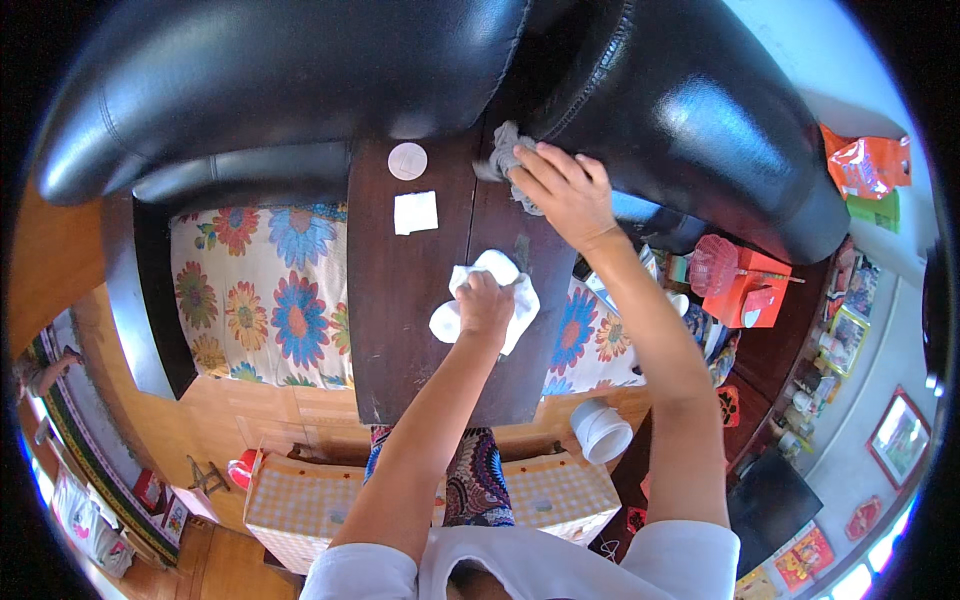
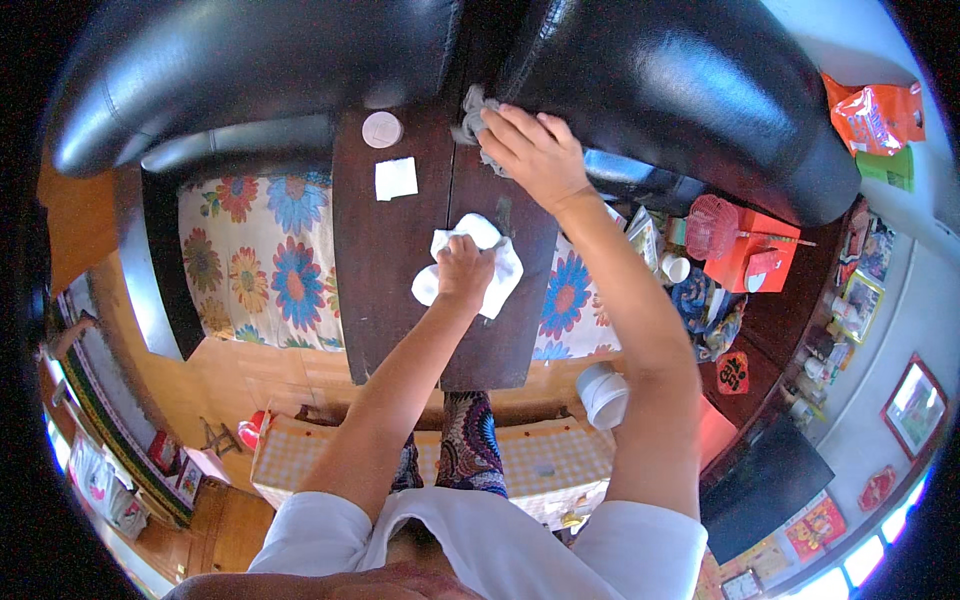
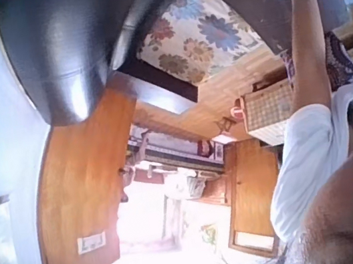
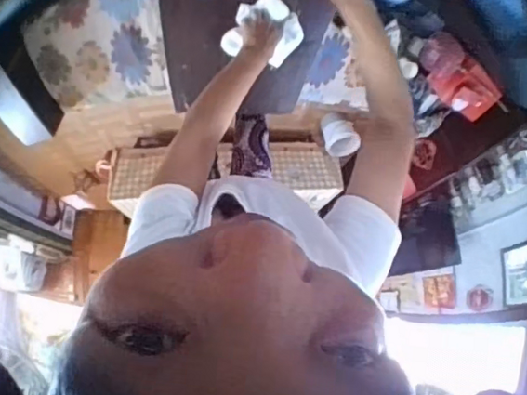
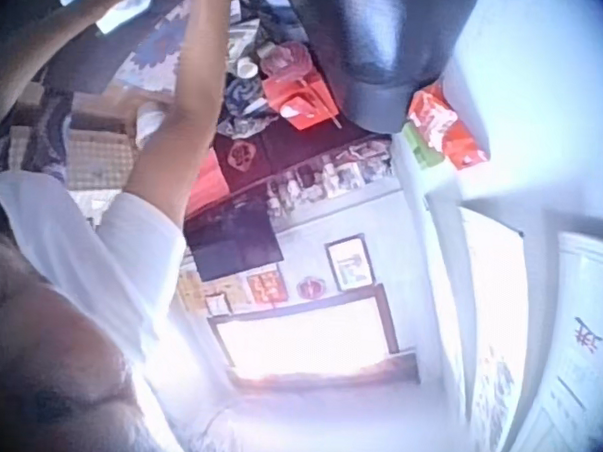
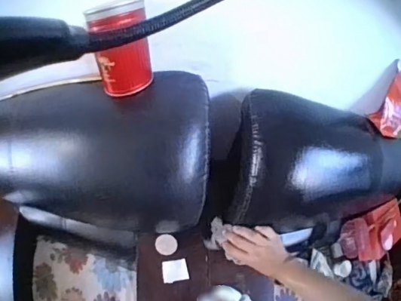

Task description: The person clears items from a low wooden table, wipes the surface with a cloth, and then cleans a small white cup. The person uses a gray cloth and a colorful cloth to wipe the table and the cup.

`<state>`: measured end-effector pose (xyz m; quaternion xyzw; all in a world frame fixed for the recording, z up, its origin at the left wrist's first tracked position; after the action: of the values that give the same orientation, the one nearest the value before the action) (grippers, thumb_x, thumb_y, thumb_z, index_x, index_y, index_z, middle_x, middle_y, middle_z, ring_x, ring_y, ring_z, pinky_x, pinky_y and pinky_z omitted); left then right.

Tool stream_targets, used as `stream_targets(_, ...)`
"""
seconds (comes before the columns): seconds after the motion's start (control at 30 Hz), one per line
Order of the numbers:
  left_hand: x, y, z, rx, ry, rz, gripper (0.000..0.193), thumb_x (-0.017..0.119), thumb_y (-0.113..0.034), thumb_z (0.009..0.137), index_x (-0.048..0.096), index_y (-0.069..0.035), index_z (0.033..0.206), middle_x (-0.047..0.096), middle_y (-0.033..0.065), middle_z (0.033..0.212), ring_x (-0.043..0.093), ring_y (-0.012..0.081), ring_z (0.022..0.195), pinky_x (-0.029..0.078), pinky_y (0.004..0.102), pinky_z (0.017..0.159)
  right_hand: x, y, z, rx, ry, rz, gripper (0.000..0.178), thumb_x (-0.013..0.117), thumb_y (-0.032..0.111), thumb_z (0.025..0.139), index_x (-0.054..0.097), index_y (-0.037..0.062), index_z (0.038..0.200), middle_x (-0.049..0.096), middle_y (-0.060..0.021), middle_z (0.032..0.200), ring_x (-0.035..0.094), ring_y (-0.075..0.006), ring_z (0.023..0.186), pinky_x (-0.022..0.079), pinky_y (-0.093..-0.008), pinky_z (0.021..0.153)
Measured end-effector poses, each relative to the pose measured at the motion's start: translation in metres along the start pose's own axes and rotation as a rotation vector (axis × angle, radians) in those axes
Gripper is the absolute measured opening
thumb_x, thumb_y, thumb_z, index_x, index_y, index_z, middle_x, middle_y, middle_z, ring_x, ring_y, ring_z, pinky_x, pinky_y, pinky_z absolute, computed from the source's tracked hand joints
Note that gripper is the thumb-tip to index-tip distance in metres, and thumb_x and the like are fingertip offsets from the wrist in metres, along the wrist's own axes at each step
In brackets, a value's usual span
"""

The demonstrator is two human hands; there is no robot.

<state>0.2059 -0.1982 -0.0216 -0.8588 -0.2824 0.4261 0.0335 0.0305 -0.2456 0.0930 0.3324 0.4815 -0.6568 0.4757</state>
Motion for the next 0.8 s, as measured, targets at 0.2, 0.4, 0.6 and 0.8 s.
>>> stream_targets(0.2,-0.02,0.007,-0.01,-0.01,0.06,0.032,0.032,0.076,-0.015,0.089,0.072,-0.013,0.121,0.06,0.0162,0.123,0.056,0.0314,0.117,0.052,0.043,0.09,-0.071,-0.081,0.113,0.27,0.052,-0.062,0.058,0.075,0.01,0.068,0.072,0.0342,0.121,0.067,0.0067,0.13,0.053,-0.0225,0.125,0.032,-0.0508,0.103)
stream_targets(0.4,-0.01,0.0,-0.005,0.049,-0.006,0.055,0.028,0.074,-0.015,0.089,0.073,-0.015,0.117,0.061,0.0136,0.117,0.057,0.0295,0.112,0.053,0.0421,0.088,-0.105,-0.135,0.184,0.47,-0.146,-0.088,0.018,0.068,0.014,0.081,0.07,0.0088,0.098,0.069,-0.008,0.109,0.058,-0.0323,0.113,0.041,-0.0489,0.099)
stream_targets(0.6,-0.007,0.008,-0.011,0.012,-0.019,0.115,0.027,0.073,-0.021,0.087,0.074,-0.019,0.114,0.06,0.0086,0.115,0.056,0.0271,0.112,0.051,0.0417,0.084,-0.005,0.0,0.078,0.243,-0.067,-0.103,0.04,0.068,0.018,0.08,0.071,0.0269,0.119,0.065,0.0055,0.127,0.053,-0.0199,0.133,0.039,-0.0465,0.101)
stream_targets(0.8,-0.017,0.003,-0.011,0.062,0.004,0.139,0.022,0.071,-0.019,0.089,0.073,-0.016,0.111,0.061,0.0124,0.115,0.056,0.0304,0.112,0.054,0.0433,0.085,0.066,0.043,-0.009,0.102,0.056,-0.029,0.029,0.061,0.03,0.09,0.071,0.02,0.115,0.063,0.008,0.136,0.05,-0.0125,0.136,0.035,-0.0316,0.109)
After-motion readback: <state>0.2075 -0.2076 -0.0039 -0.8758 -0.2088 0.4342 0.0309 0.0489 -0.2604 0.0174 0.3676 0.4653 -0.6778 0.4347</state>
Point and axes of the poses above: each hand's wrist, its own z-axis towards the middle knuckle, its own x-axis out of the palm, y = z × x, the point moved 6 cm from there along z, towards the middle knuckle
